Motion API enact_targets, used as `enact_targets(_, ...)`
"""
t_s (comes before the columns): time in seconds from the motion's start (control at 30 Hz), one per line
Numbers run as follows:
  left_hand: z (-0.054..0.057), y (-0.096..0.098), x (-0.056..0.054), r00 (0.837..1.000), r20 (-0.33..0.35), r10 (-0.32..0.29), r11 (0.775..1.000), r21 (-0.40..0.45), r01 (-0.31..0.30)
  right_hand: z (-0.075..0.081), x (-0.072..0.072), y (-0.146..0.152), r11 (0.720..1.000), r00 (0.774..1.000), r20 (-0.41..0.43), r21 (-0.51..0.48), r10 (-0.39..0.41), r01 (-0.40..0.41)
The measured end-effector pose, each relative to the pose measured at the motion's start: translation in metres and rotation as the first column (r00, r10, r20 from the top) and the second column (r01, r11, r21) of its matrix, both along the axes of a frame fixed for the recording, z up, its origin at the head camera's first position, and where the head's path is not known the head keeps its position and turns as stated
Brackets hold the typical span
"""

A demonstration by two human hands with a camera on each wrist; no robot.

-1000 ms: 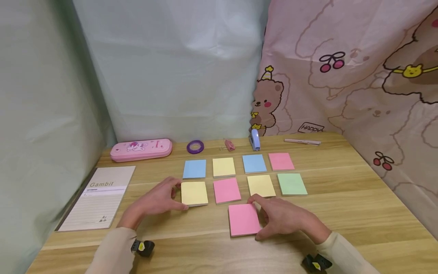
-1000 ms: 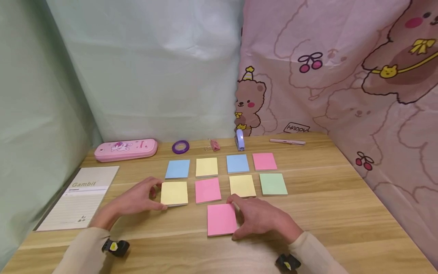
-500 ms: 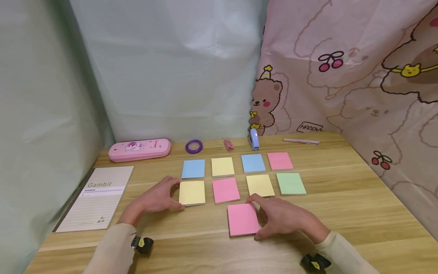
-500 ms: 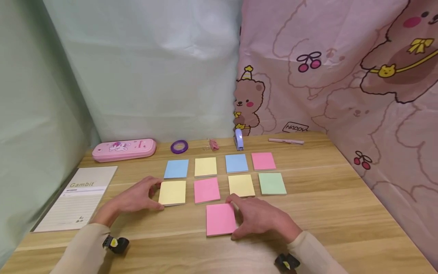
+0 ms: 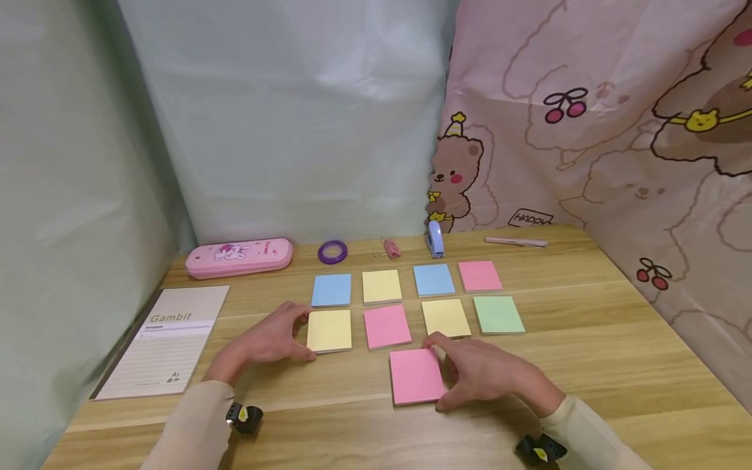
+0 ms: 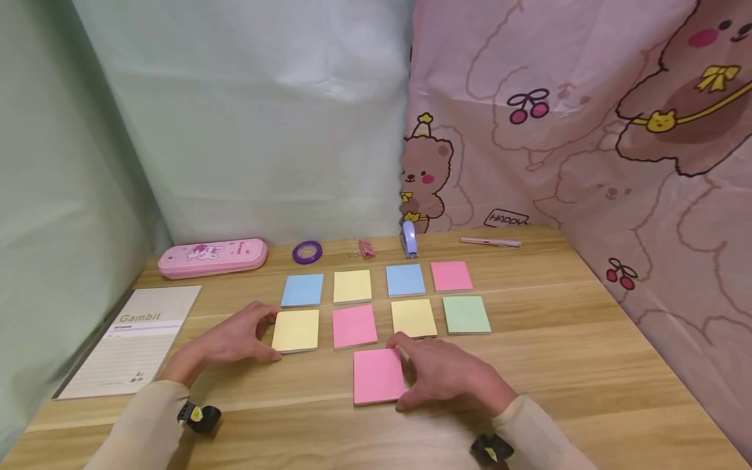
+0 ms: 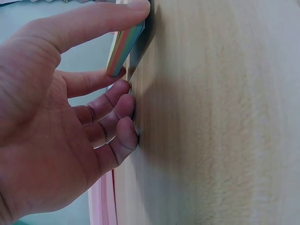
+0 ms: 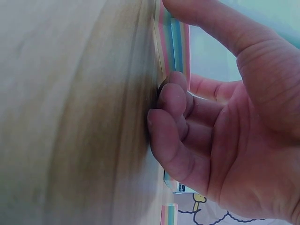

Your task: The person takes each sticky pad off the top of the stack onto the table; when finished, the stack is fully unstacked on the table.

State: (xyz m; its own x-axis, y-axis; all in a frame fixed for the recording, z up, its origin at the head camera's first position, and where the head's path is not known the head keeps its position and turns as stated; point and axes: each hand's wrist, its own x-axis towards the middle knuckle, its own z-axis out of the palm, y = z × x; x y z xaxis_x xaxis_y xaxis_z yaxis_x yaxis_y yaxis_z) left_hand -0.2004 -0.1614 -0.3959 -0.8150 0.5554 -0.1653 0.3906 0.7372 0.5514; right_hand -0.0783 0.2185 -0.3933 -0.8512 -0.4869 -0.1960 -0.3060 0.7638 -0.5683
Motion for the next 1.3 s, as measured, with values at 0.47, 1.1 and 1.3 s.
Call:
enact_targets(0.47,0.009,-0.011,0.015,0.999,-0.025,0.044,0.999,0.015,-0.043,0.0,-0.002,-0.001,1.0,1.0,0.004,0.003,0.006,-0.006)
enact_targets(1.1,0.017,0.09,0.082,0.983,-0.116,-0.142,0.99,0.011,0.144,-0.001,0.0,0.0,1.0,1.0,-0.01,0.005,0.001,-0.001)
enact_targets(1.3,0.008,0.106,0.09,0.975,-0.136,-0.177,0.984,-0.052,0.172,-0.001,-0.001,0.0,1.0,1.0,-0.003,0.002,0.005,-0.005)
